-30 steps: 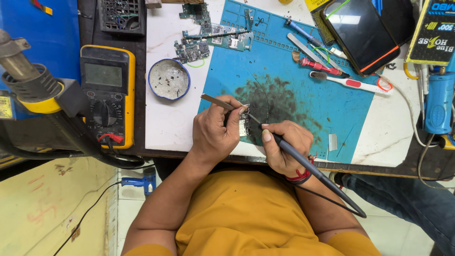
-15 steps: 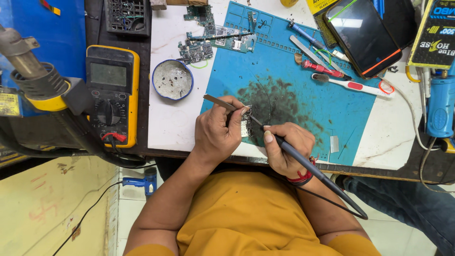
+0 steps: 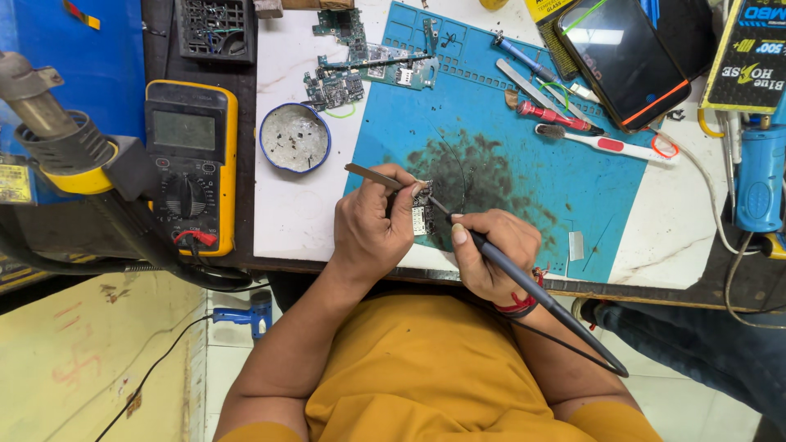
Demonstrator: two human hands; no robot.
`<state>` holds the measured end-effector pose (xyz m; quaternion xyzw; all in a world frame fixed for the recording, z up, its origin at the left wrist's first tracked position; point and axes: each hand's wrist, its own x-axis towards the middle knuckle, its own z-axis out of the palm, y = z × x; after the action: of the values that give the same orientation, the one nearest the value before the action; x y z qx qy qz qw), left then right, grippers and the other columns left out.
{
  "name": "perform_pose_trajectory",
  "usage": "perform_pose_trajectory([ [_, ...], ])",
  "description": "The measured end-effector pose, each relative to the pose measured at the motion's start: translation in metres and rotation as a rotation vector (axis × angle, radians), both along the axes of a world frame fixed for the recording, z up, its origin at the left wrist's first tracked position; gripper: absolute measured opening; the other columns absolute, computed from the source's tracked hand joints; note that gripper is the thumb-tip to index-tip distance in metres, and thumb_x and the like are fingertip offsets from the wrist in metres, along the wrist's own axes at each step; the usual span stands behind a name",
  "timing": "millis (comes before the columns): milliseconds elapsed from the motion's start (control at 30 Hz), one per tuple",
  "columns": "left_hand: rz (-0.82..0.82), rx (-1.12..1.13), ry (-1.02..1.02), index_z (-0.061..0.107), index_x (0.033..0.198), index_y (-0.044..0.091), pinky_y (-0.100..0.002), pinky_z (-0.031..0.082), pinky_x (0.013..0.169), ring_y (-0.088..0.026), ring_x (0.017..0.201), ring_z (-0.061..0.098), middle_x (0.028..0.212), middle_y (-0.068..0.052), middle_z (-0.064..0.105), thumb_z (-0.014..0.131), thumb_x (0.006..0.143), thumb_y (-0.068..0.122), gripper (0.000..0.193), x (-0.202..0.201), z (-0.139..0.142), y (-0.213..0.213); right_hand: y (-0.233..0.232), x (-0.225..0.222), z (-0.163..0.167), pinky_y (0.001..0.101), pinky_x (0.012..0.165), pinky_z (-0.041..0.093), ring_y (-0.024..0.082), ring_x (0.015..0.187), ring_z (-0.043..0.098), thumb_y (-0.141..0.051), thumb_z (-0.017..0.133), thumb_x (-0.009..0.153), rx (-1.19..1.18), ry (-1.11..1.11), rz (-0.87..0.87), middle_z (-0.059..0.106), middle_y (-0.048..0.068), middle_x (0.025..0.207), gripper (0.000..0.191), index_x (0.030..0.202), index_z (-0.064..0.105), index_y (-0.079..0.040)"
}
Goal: The person solders a disassembled phone motherboard on a repair bench, holding the board with tweezers in one hand and a soldering iron in the other. They reposition the board and continue applying the iron to different points on the board throughout the episode.
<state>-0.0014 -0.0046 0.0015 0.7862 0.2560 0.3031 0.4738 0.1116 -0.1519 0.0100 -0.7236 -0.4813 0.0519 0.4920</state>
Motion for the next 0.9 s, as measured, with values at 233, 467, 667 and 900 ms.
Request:
perform_pose_trajectory([
  [233, 0.003, 0.008, -0.005, 0.058, 0.104, 0.004, -0.029, 0.054, 0.059, -0.017, 0.066, 0.072, 0.079, -0.006, 0.072, 0.068, 0.102, 0.005, 0.010, 0.0006, 0.0001, 0.0003, -0.0001, 0.0003, 0.0014, 0.0327, 0.058, 0.048, 0.023, 0.061, 0.065, -0.002, 0.070, 0.092, -0.016, -0.011, 0.006, 0.069, 0.011, 0.076, 0.004, 0.092, 0.067, 0.000],
  [467, 0.001, 0.012, 0.009, 0.057, 0.104, 0.004, -0.030, 0.053, 0.057, -0.017, 0.063, 0.071, 0.076, -0.005, 0.070, 0.069, 0.101, 0.005, 0.012, 0.0005, -0.0012, 0.0003, -0.0001, 0.0009, 0.0015, 0.0324, 0.059, 0.050, 0.024, 0.063, 0.067, -0.002, 0.069, 0.093, -0.009, -0.004, 0.019, 0.071, 0.012, 0.081, 0.004, 0.093, 0.066, 0.000],
  [667, 0.002, 0.040, -0.006, 0.056, 0.105, 0.004, -0.030, 0.054, 0.057, -0.018, 0.064, 0.072, 0.077, -0.006, 0.070, 0.069, 0.101, 0.005, 0.013, 0.0012, -0.0013, 0.0006, -0.0004, -0.0003, 0.0016, 0.0325, 0.058, 0.048, 0.024, 0.062, 0.066, -0.002, 0.069, 0.093, -0.012, -0.019, -0.002, 0.071, 0.012, 0.079, 0.004, 0.092, 0.066, 0.000],
  [900, -0.001, 0.047, -0.017, 0.056, 0.104, 0.004, -0.031, 0.054, 0.059, -0.019, 0.066, 0.072, 0.079, -0.006, 0.070, 0.068, 0.102, 0.005, 0.013, 0.0008, -0.0013, 0.0006, 0.0012, -0.0006, 0.0016, 0.0325, 0.057, 0.048, 0.023, 0.060, 0.065, -0.002, 0.071, 0.092, -0.016, -0.004, -0.026, 0.068, 0.012, 0.074, 0.004, 0.093, 0.068, 0.001],
])
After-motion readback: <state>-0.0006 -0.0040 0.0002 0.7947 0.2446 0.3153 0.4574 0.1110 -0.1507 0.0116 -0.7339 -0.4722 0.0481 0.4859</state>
